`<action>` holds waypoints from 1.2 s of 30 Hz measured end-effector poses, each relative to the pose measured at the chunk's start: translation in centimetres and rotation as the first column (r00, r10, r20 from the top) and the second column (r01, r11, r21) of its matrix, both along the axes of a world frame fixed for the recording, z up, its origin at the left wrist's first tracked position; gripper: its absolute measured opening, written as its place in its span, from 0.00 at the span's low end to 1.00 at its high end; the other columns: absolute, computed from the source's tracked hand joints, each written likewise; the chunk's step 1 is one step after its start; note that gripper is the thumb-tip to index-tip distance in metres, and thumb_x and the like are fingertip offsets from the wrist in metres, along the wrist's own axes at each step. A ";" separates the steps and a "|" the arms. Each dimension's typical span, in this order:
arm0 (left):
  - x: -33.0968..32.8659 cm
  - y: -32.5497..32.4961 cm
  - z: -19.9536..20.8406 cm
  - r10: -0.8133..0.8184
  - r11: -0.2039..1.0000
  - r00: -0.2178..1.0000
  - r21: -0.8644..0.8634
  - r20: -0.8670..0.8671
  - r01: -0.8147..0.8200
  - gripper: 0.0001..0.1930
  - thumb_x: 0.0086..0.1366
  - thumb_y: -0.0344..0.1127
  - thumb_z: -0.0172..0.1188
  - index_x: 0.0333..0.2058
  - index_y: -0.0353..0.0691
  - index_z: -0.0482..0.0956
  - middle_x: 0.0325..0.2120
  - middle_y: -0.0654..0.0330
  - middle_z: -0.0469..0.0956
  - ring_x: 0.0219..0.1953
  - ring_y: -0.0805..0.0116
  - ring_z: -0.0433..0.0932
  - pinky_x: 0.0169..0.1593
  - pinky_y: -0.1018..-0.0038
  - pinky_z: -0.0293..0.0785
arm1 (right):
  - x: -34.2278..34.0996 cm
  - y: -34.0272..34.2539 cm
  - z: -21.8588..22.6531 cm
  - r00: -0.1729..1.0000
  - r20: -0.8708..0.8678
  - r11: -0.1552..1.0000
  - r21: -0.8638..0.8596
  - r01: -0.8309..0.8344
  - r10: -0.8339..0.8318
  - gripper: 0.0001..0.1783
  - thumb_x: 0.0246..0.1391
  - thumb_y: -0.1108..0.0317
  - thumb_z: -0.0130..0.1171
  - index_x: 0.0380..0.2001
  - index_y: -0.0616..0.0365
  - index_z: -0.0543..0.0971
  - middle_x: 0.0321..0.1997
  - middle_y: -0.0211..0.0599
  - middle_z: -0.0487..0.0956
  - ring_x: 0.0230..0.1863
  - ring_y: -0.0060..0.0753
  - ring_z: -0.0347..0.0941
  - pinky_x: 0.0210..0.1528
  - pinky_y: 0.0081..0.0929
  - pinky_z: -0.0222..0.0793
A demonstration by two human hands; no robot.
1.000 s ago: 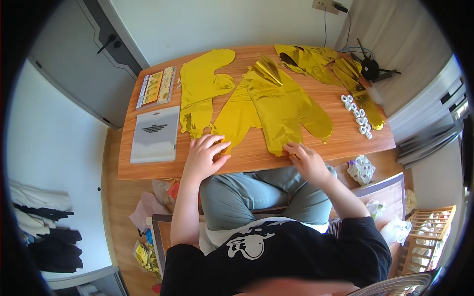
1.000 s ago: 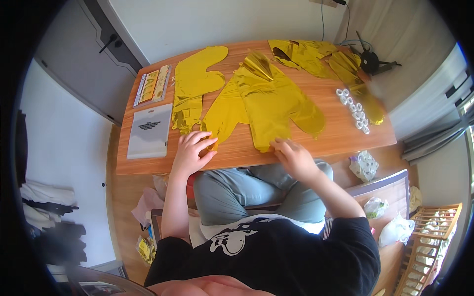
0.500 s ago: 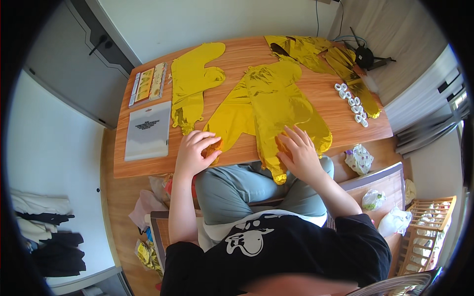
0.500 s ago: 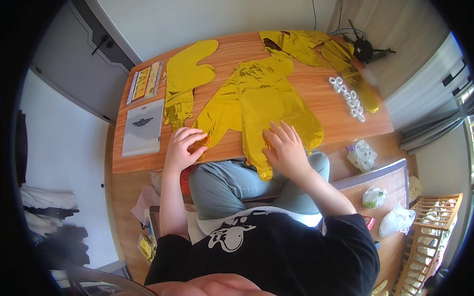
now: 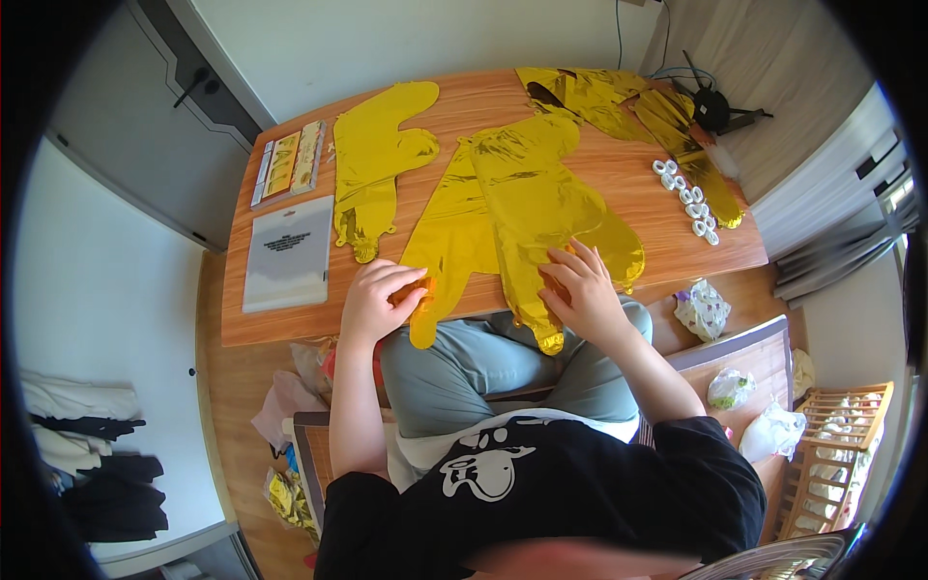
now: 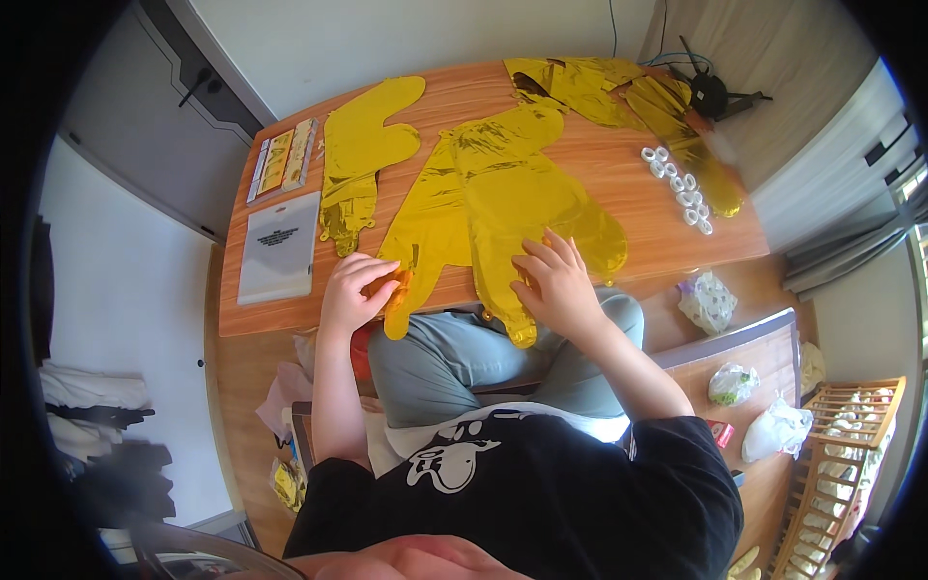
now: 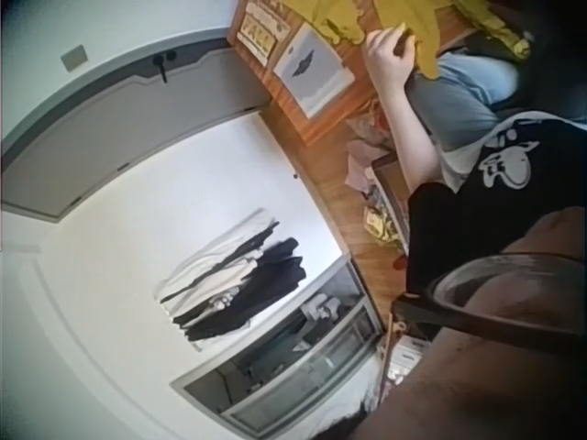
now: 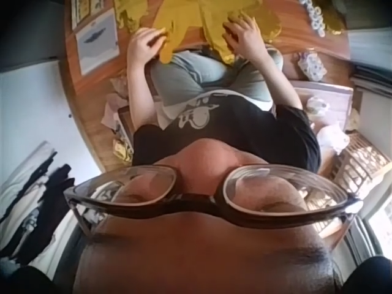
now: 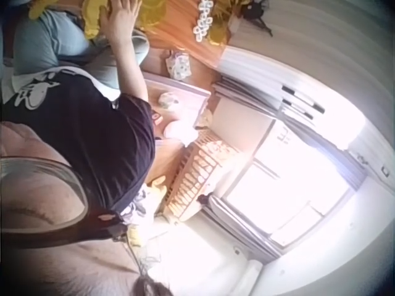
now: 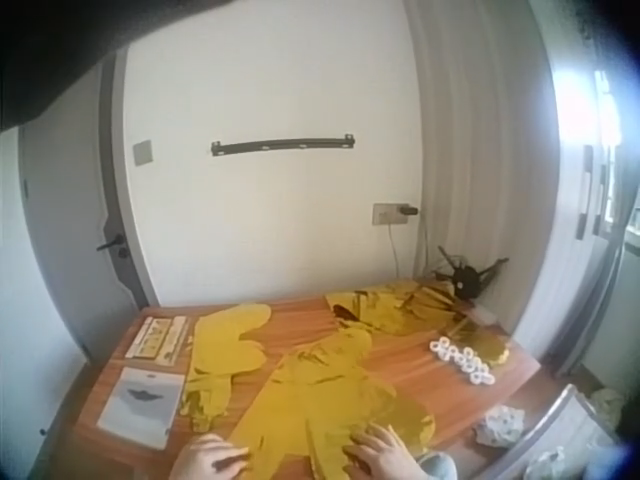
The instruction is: Folding gold foil letter balloons on a desk.
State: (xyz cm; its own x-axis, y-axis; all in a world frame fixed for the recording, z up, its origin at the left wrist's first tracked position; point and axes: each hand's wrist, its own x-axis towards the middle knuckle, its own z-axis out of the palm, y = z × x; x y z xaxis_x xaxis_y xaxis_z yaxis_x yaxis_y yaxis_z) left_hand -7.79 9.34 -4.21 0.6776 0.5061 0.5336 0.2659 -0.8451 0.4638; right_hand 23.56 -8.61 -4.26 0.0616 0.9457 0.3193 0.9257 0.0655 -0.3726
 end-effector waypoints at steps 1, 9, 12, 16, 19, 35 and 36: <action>0.0 0.0 0.0 -0.001 1.000 1.000 -0.001 0.001 0.001 0.13 0.57 0.29 0.72 0.42 0.38 0.89 0.38 0.57 0.88 0.40 0.59 0.83 0.47 0.66 0.78 | 0.0 0.1 0.0 1.000 0.001 1.000 -0.001 0.001 -0.001 0.21 0.57 0.60 0.68 0.53 0.53 0.83 0.66 0.41 0.77 0.73 0.59 0.62 0.75 0.64 0.54; -0.1 -0.2 -0.2 0.041 0.997 0.999 -0.060 0.032 -0.039 0.13 0.57 0.27 0.71 0.42 0.36 0.88 0.39 0.54 0.87 0.43 0.56 0.83 0.49 0.65 0.79 | -0.9 0.7 0.6 0.999 -0.036 1.000 0.010 -0.001 0.001 0.20 0.57 0.60 0.68 0.52 0.52 0.83 0.64 0.42 0.78 0.73 0.60 0.63 0.74 0.62 0.56; 0.1 -0.3 -0.1 0.031 0.998 0.999 -0.063 0.042 -0.029 0.12 0.57 0.25 0.71 0.42 0.35 0.87 0.40 0.54 0.86 0.43 0.54 0.83 0.48 0.66 0.79 | -0.7 0.1 2.4 0.992 -0.125 0.998 0.066 -0.003 0.011 0.18 0.57 0.62 0.68 0.50 0.53 0.84 0.61 0.41 0.80 0.70 0.60 0.68 0.73 0.59 0.59; 0.2 -0.3 0.0 0.012 0.994 1.000 -0.113 0.023 -0.009 0.11 0.58 0.24 0.70 0.41 0.34 0.86 0.40 0.54 0.86 0.44 0.55 0.83 0.49 0.66 0.79 | -1.9 -2.7 14.5 0.917 0.008 0.882 0.272 -0.386 0.399 0.14 0.56 0.67 0.65 0.46 0.53 0.85 0.54 0.37 0.83 0.58 0.51 0.78 0.62 0.52 0.71; 0.6 0.0 -0.6 0.087 0.988 0.995 -0.130 0.042 -0.081 0.11 0.59 0.24 0.68 0.42 0.35 0.86 0.41 0.54 0.86 0.45 0.55 0.84 0.50 0.66 0.79 | -3.4 -6.0 20.8 0.848 0.256 0.628 0.581 -0.519 0.464 0.11 0.55 0.65 0.65 0.43 0.45 0.87 0.49 0.30 0.87 0.48 0.36 0.82 0.52 0.38 0.75; -1.0 2.9 -3.2 0.180 0.983 0.982 -0.019 -0.054 -0.181 0.09 0.70 0.25 0.60 0.45 0.31 0.84 0.45 0.54 0.83 0.47 0.61 0.81 0.52 0.71 0.77 | 6.7 -14.1 20.3 0.988 0.083 0.658 0.753 0.023 -0.130 0.13 0.55 0.76 0.52 0.38 0.67 0.84 0.42 0.47 0.87 0.38 0.36 0.84 0.45 0.30 0.79; -0.9 2.9 -3.4 0.170 0.985 0.984 -0.025 -0.049 -0.171 0.09 0.70 0.25 0.60 0.45 0.31 0.84 0.45 0.54 0.83 0.47 0.61 0.81 0.52 0.71 0.77 | 7.8 -14.4 20.4 0.983 0.071 0.653 0.755 0.058 -0.170 0.13 0.55 0.77 0.51 0.38 0.69 0.84 0.42 0.49 0.86 0.38 0.36 0.84 0.45 0.30 0.79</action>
State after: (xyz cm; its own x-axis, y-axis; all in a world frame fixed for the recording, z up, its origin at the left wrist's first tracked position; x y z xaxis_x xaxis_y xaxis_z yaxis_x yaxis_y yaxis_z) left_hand -8.66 12.26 -7.65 0.6040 0.6310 0.4869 0.4266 -0.7720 0.4712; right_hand 31.32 -22.99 16.19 0.0599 0.3712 0.9266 0.9787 0.1607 -0.1277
